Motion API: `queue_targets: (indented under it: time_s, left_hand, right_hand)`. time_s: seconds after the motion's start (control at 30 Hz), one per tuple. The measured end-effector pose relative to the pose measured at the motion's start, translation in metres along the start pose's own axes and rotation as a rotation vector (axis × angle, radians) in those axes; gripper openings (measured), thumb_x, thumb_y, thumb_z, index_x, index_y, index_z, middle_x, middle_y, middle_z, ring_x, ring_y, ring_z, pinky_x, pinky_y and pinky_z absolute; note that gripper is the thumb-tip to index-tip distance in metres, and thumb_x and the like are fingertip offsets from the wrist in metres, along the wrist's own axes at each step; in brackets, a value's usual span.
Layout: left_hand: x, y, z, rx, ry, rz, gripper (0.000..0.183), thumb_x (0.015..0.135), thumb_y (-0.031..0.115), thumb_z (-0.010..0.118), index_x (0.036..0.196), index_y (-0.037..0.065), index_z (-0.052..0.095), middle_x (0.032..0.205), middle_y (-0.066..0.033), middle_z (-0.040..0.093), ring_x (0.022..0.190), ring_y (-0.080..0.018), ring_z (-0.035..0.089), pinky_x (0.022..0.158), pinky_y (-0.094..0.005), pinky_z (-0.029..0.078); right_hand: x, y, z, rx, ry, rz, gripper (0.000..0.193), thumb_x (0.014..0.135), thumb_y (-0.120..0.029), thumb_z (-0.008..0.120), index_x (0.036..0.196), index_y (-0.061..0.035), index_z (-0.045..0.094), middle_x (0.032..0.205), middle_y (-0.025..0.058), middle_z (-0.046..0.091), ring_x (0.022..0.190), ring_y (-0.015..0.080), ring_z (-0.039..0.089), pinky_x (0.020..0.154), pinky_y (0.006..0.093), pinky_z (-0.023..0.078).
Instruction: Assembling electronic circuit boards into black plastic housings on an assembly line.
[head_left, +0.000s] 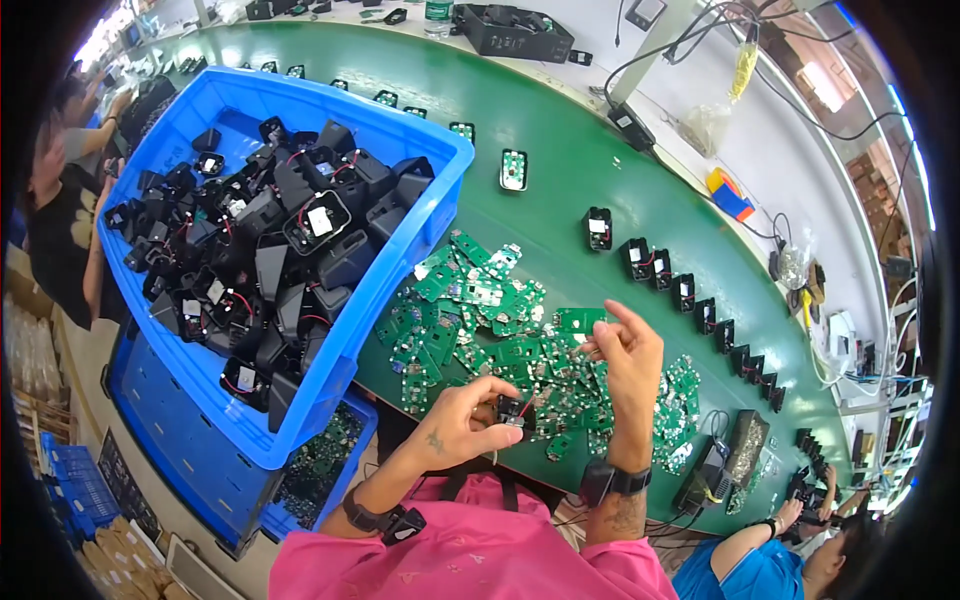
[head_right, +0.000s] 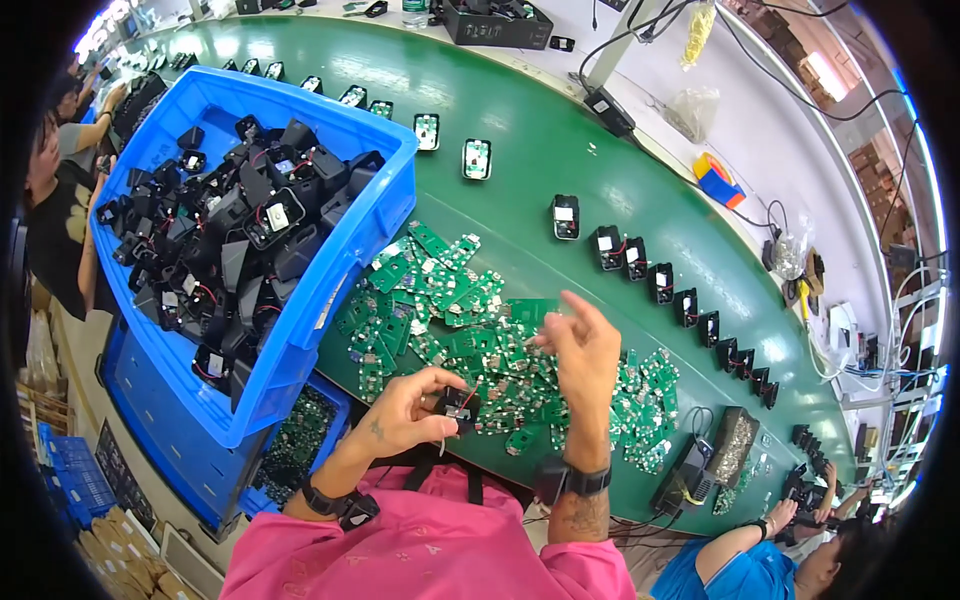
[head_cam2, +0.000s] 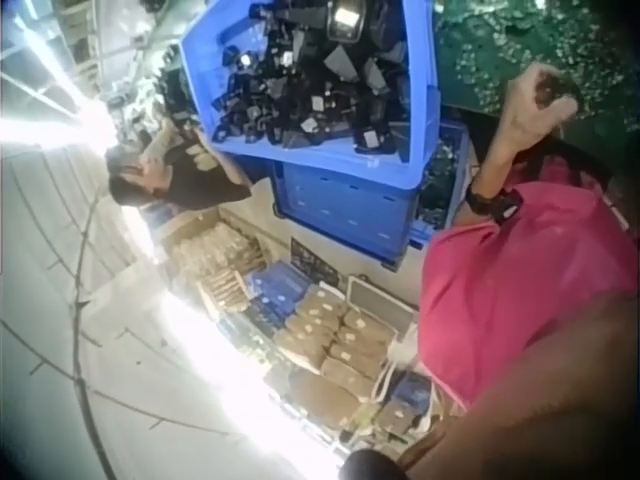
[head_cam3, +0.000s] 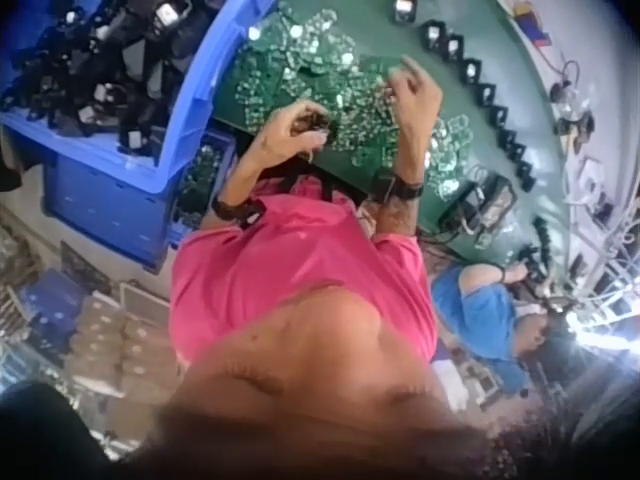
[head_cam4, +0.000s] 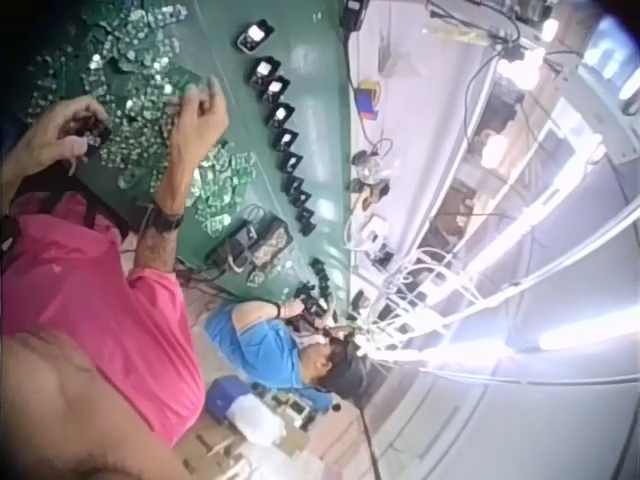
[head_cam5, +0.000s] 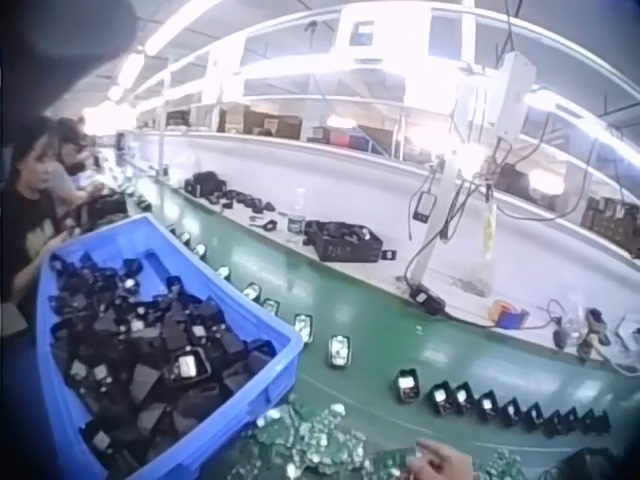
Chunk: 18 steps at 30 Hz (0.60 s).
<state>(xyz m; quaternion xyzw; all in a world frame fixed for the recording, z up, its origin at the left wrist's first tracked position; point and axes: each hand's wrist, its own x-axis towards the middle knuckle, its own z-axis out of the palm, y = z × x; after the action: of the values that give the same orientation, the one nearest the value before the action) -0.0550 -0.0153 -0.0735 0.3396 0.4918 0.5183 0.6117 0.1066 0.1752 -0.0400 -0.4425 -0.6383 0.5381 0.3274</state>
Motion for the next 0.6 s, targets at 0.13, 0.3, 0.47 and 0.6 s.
queue_targets:
  time_s: [0.13,0.3,0.47,0.6]
  left_hand:
    - [0.019,0.020,0.012,-0.069,-0.048,0.034,0.048,0.085,0.015,0.069,0.125,-0.006,0.053,0.106,-0.0110,0.065,0.082,-0.0127,0.066,0.069,-0.0250,0.055]
    - [0.030,0.026,0.018,-0.056,-0.027,0.113,0.054,0.083,0.017,0.070,0.127,-0.008,0.051,0.103,-0.0102,0.064,0.085,-0.0119,0.064,0.071,-0.0268,0.055]
    - [0.031,0.028,0.021,-0.063,-0.043,0.141,0.054,0.083,0.017,0.071,0.126,-0.008,0.051,0.105,-0.0109,0.063,0.085,-0.0125,0.065,0.072,-0.0273,0.056]
    - [0.034,0.028,0.023,-0.073,-0.019,0.127,0.054,0.083,0.018,0.071,0.126,-0.008,0.051,0.105,-0.0116,0.063,0.085,-0.0131,0.065,0.073,-0.0276,0.056]
  right_hand:
    - [-0.038,-0.012,0.000,0.083,0.052,-0.046,0.025,0.093,0.000,0.062,0.116,0.0094,0.060,0.086,0.0107,0.070,0.073,0.0164,0.069,0.064,0.0261,0.055]
    - [-0.058,-0.021,-0.001,0.131,0.041,-0.092,0.019,0.092,0.001,0.064,0.110,0.0060,0.064,0.090,0.0116,0.071,0.075,0.0170,0.070,0.067,0.0274,0.059]
    - [-0.060,-0.018,-0.004,0.122,0.048,-0.096,0.019,0.091,0.002,0.065,0.110,0.0052,0.064,0.091,0.0106,0.070,0.077,0.0159,0.070,0.067,0.0272,0.058]
    - [-0.062,-0.013,-0.008,0.048,0.027,-0.102,0.019,0.091,0.002,0.066,0.109,0.0049,0.064,0.090,0.0098,0.070,0.077,0.0140,0.068,0.067,0.0254,0.056]
